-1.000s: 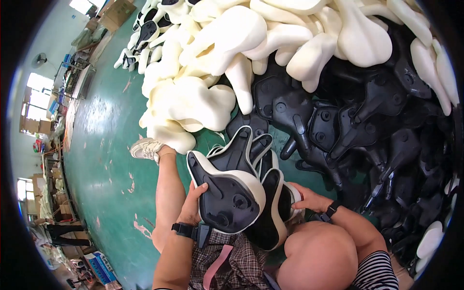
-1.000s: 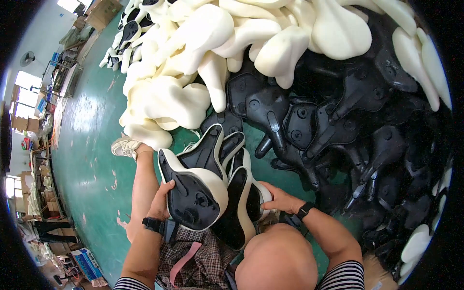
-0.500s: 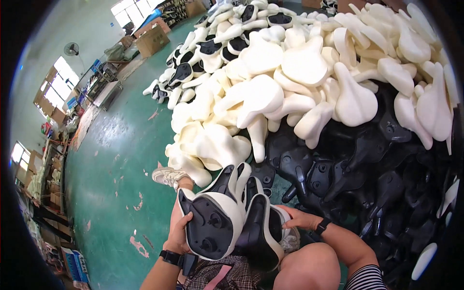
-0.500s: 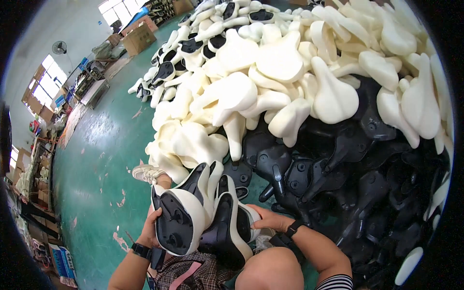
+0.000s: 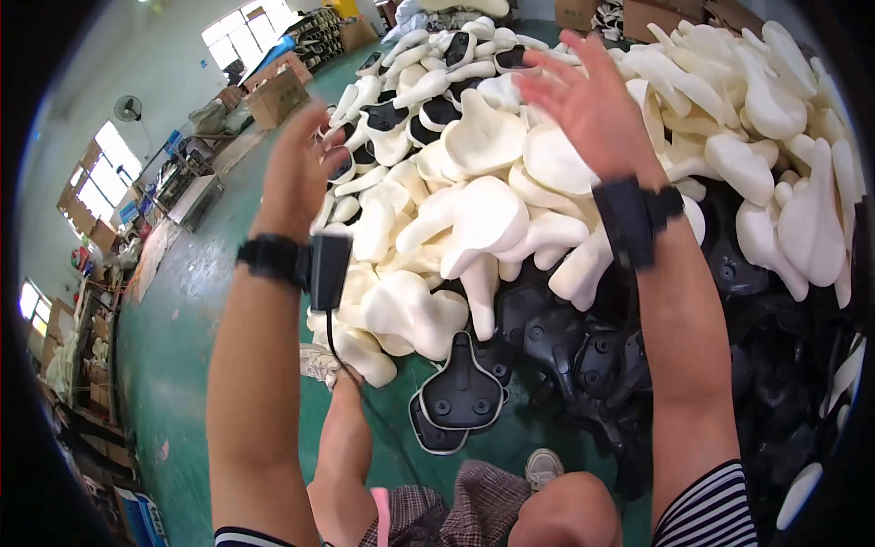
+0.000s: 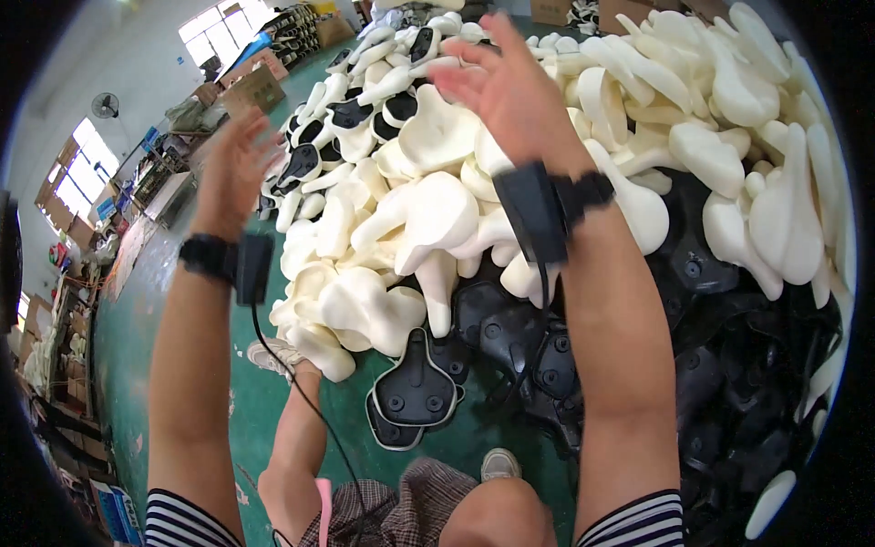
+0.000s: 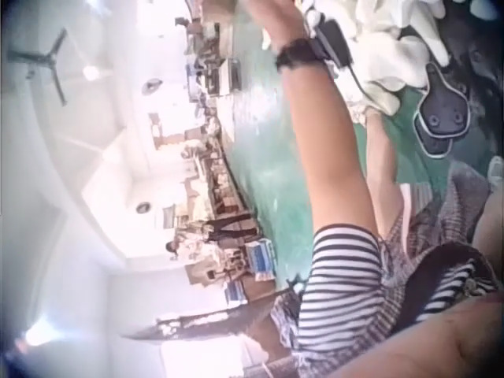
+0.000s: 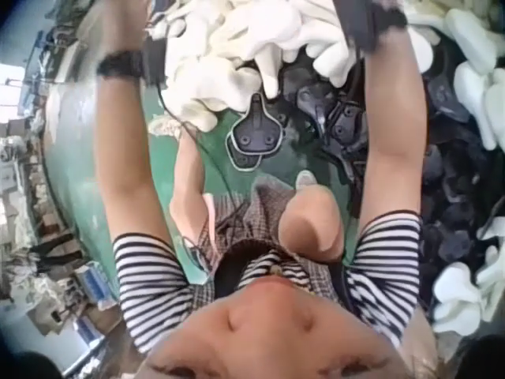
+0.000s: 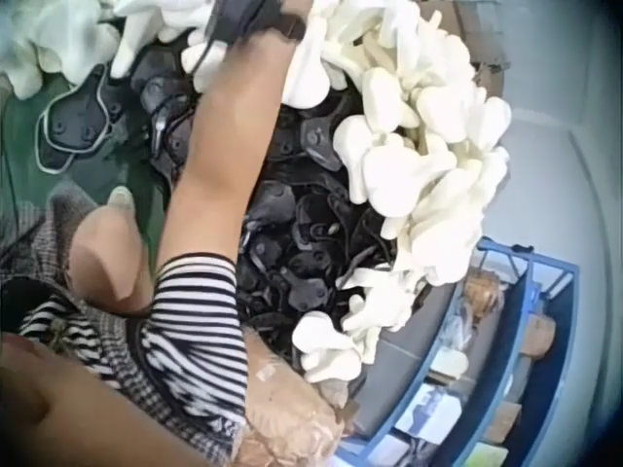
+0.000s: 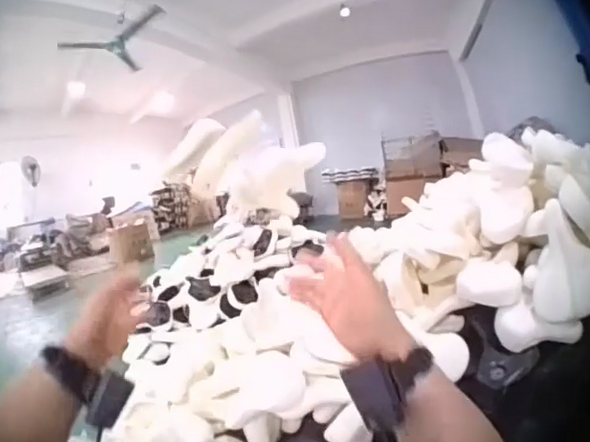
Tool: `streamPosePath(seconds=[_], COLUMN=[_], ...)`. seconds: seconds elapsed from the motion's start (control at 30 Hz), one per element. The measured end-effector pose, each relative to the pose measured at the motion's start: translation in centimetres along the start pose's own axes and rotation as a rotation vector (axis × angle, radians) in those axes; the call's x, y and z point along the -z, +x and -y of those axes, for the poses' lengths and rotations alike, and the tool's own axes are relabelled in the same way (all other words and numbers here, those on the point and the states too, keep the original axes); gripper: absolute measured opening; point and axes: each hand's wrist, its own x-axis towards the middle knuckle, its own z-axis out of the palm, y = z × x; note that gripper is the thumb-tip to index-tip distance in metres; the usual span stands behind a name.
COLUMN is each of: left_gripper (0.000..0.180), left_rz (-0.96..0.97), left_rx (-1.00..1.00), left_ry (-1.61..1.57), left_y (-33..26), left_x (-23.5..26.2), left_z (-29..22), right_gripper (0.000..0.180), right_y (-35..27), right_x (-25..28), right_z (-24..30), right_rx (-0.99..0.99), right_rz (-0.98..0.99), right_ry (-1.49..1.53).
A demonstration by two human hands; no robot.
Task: Assembling bicycle seats by fitting foam pads into plastic covers.
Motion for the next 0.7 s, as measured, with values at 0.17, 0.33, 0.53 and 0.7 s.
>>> streamPosePath(seconds=[0.17,0.33,0.53,0.7], left_gripper=[0.031,0.039,0.092,0.033], left_rz=[-0.207,-0.131,-0.541,-0.376], left_rx=[0.620,1.106,1.263,1.518], left_ry=[0.231,0.580,0.132,0.128], left_y=[-12.0,-25.7,-38.2,-41.2], left_x=[9.5,12.7,16.1,12.2], left_z=[16.2,30.7,38.4,37.0], right_gripper=[0.037,0.057,0.085,0.070], right_y=[-18.1,-37.6,-40.1,-40.2], right_x=[7.7,15.1,10.7,10.4], right_z=[-8.6,-18.0,-25.2,-26.2], right_rx=[-0.818,-1.400,-1.330,-1.320], right_rz=[-0.085,-0.225,-0.144,-0.313], right_ry=[-0.267,-0.410,-0.382,-0.342])
